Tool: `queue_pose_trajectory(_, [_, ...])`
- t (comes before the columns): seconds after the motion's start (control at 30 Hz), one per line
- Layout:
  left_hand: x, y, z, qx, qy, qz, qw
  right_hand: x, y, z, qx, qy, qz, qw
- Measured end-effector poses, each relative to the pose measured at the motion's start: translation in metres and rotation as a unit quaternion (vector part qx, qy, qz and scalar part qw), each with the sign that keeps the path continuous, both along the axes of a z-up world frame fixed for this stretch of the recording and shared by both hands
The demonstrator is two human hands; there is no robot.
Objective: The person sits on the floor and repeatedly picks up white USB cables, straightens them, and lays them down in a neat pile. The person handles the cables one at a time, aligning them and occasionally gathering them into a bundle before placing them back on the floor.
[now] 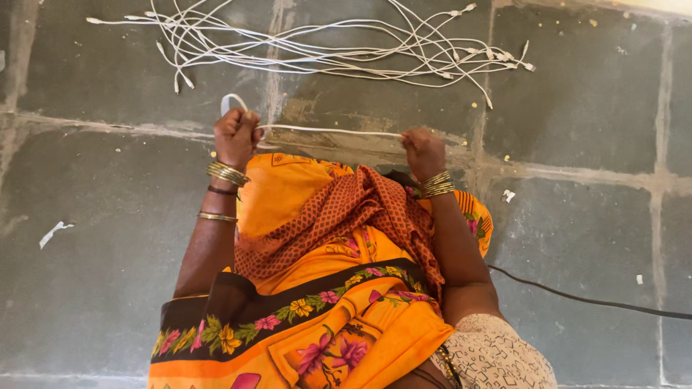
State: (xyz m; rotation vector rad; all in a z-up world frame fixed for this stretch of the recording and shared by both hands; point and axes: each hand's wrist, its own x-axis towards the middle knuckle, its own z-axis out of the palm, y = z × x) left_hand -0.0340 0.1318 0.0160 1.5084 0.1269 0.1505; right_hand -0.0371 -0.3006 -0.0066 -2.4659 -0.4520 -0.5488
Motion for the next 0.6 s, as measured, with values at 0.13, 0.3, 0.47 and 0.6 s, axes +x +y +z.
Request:
queue_pose_trajectory(0.13, [0.005,0.015,-0.004,0.013,-0.003,0.059,0.998,0.01,-0.002,-0.027,0.095,0.178,0.046,0.978])
queue_pose_trajectory(0.3, [0.024,0.03,-0.036,0.056,-0.024,0.042,0.997,0.011,-0.03,-0.063,0.127,0.297,0.105,0.941])
queue_pose_trajectory(0.47, [0.069,0.035,-0.058,0.266,-0.035,0.053,0.962,0.016,-0.04,-0.079,-0.032,0.505,-0.037,0.862])
queue_pose_trajectory(0.6, [0.141,0.06,-0.018,0.508,-0.195,0.15,0.825,0.029,-0.029,-0.071,0.11,0.32,0.013,0.941])
